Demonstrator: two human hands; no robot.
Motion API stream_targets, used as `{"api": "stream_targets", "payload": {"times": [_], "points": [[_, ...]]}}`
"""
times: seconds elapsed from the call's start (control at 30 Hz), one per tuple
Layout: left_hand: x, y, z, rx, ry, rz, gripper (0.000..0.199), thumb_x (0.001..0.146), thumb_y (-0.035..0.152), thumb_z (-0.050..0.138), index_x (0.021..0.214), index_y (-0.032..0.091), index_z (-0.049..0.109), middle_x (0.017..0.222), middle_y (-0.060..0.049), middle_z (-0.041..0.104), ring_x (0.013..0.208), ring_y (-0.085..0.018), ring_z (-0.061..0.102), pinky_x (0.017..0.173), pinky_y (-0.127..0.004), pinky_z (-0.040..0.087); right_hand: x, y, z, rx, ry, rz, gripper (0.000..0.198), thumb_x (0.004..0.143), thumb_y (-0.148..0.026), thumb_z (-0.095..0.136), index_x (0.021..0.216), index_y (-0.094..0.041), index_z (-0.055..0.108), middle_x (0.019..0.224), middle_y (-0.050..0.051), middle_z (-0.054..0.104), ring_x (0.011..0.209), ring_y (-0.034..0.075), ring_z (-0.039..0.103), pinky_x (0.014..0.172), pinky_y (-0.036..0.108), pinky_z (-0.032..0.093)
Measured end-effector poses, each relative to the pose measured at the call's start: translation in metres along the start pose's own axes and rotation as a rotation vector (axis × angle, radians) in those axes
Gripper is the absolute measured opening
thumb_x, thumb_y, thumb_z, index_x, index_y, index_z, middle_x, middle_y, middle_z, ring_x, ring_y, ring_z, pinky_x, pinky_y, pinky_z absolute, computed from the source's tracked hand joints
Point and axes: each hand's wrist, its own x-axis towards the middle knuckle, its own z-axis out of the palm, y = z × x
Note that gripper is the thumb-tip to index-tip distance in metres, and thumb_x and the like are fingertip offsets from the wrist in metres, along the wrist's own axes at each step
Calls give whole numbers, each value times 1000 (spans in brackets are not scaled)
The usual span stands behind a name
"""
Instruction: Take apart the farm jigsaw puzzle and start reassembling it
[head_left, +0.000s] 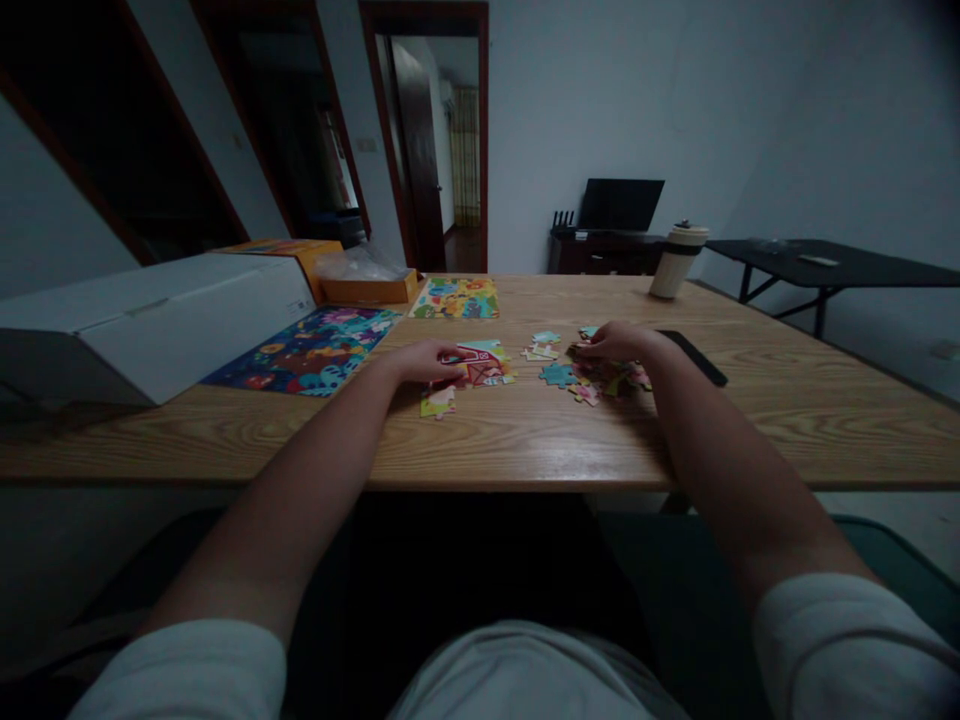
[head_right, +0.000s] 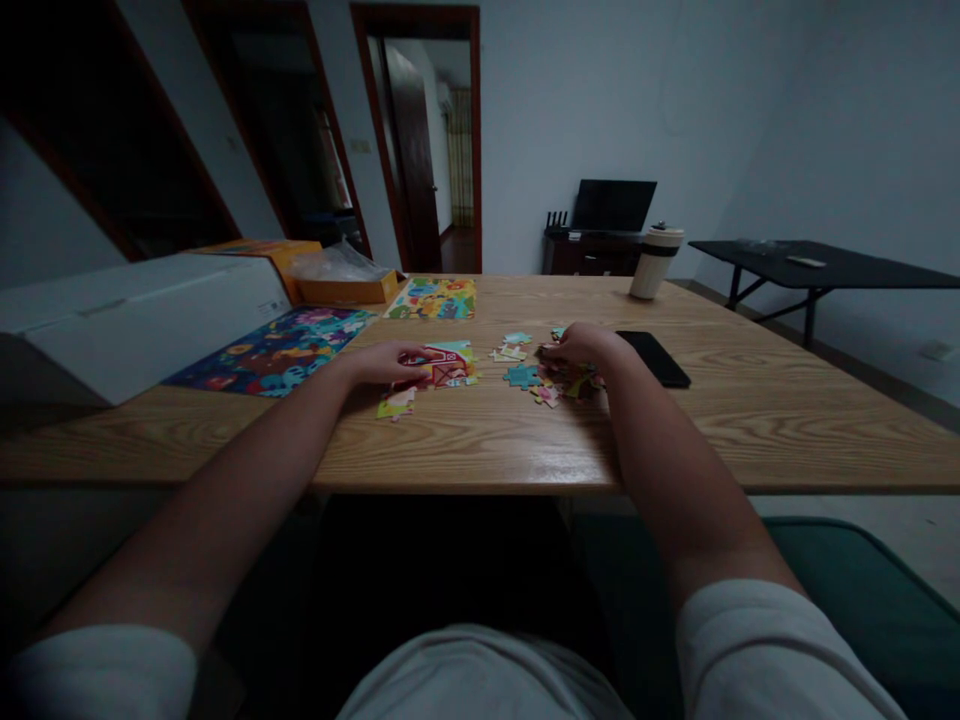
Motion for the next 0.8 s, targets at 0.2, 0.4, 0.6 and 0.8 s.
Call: {"api": "stream_targets", "payload": {"times": [0.2, 0.4, 0.6, 0.8], "points": [[0, 0, -1, 15, -12, -15, 65, 81, 52, 59, 141, 26, 53, 108, -7, 69, 86, -20, 59, 74, -28, 44, 10, -10, 12, -84, 220, -53, 48, 83, -45, 59, 124, -21, 67, 110, 15, 71, 93, 28, 65, 74, 34, 46], [3, -3, 0, 4, -23, -36, 67, 81, 51, 60, 142, 27, 51, 112, -7, 69, 89, -22, 60, 75, -30, 45, 10, -40, 27, 10, 193, -359, 39, 87, -44, 56, 117, -23, 68, 104, 10, 72, 84, 22, 65, 71, 30, 44], [0, 2, -1, -6, -44, -7, 64, 83, 51, 58, 142, 27, 51, 117, -7, 68, 90, -21, 59, 74, -28, 45, 10, -52, 33, -11, 254, -363, 38, 89, -43, 54, 115, -19, 68, 97, 11, 73, 77, 21, 64, 67, 29, 42], [-2, 5, -3, -18, -56, -8, 65, 82, 49, 59, 143, 29, 49, 118, -5, 68, 92, -21, 60, 77, -28, 45, 8, -49, 31, 94, 284, -357, 52, 87, -41, 58, 134, -19, 56, 109, 12, 72, 88, 22, 66, 75, 28, 45]]}}
